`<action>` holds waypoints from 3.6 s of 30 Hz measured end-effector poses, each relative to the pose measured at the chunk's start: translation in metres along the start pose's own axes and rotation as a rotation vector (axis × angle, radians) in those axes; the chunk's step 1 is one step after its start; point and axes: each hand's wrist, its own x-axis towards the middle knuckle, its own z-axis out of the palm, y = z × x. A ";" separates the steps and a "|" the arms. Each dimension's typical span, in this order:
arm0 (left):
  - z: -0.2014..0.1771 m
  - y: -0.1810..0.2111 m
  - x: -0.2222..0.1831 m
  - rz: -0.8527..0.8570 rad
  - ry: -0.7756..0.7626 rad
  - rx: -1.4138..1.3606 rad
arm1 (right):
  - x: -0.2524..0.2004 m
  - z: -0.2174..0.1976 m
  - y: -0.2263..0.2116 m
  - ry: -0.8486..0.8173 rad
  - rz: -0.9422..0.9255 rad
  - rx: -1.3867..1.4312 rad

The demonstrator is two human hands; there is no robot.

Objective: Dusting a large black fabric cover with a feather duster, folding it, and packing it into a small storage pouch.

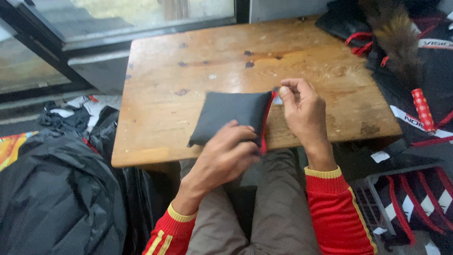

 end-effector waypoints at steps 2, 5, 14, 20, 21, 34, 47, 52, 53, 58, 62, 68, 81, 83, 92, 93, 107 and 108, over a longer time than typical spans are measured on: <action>0.002 -0.002 -0.002 -0.024 -0.070 -0.055 | -0.007 -0.001 0.006 -0.041 -0.007 -0.038; -0.004 -0.012 0.010 -0.137 -0.042 -0.096 | -0.010 0.006 -0.009 -0.109 -0.056 -0.071; -0.001 -0.055 0.005 -0.638 -0.480 0.340 | -0.032 0.049 -0.046 -0.418 -0.153 -0.250; 0.002 -0.057 0.009 -0.752 -0.564 0.271 | -0.030 0.054 -0.031 -0.565 -0.056 -0.220; 0.002 -0.057 0.009 -0.769 -0.563 0.236 | -0.029 0.053 -0.030 -0.570 -0.064 -0.212; -0.033 -0.045 -0.046 -0.731 0.006 -0.080 | -0.016 -0.064 0.077 -0.219 -0.208 -0.249; 0.061 -0.044 -0.015 -0.581 -0.013 0.164 | -0.016 -0.200 0.191 0.048 0.331 -0.916; 0.078 -0.039 -0.021 -0.521 0.161 0.191 | -0.011 -0.206 0.215 -0.012 0.357 -0.881; 0.083 -0.042 -0.028 -0.475 0.228 0.188 | -0.012 -0.208 0.224 0.000 0.288 -0.923; 0.063 -0.050 -0.046 0.032 -0.069 0.528 | -0.011 -0.216 0.180 0.073 0.064 -1.006; 0.062 -0.038 -0.049 -0.389 0.188 0.211 | -0.028 -0.213 0.132 0.026 -0.107 -0.737; 0.071 -0.064 -0.101 -0.468 0.313 0.176 | -0.035 -0.187 0.096 -0.461 -0.102 -0.414; 0.044 -0.046 -0.048 -0.404 0.289 -0.056 | 0.001 -0.151 0.058 -0.381 -0.138 -0.529; 0.043 -0.046 -0.047 -0.408 0.297 -0.061 | 0.004 -0.148 0.049 -0.461 -0.135 -0.464; 0.036 -0.045 -0.044 -0.422 0.270 -0.096 | 0.011 -0.120 0.024 -0.551 -0.184 -0.628; 0.036 -0.045 -0.045 -0.429 0.273 -0.117 | 0.010 -0.116 0.019 -0.658 -0.161 -0.467; 0.009 -0.102 0.063 -1.272 -0.218 -0.463 | 0.008 -0.019 0.133 -0.386 0.510 -0.192; 0.020 -0.116 0.062 -1.093 -0.211 -0.431 | 0.005 -0.005 0.154 -0.338 0.417 0.065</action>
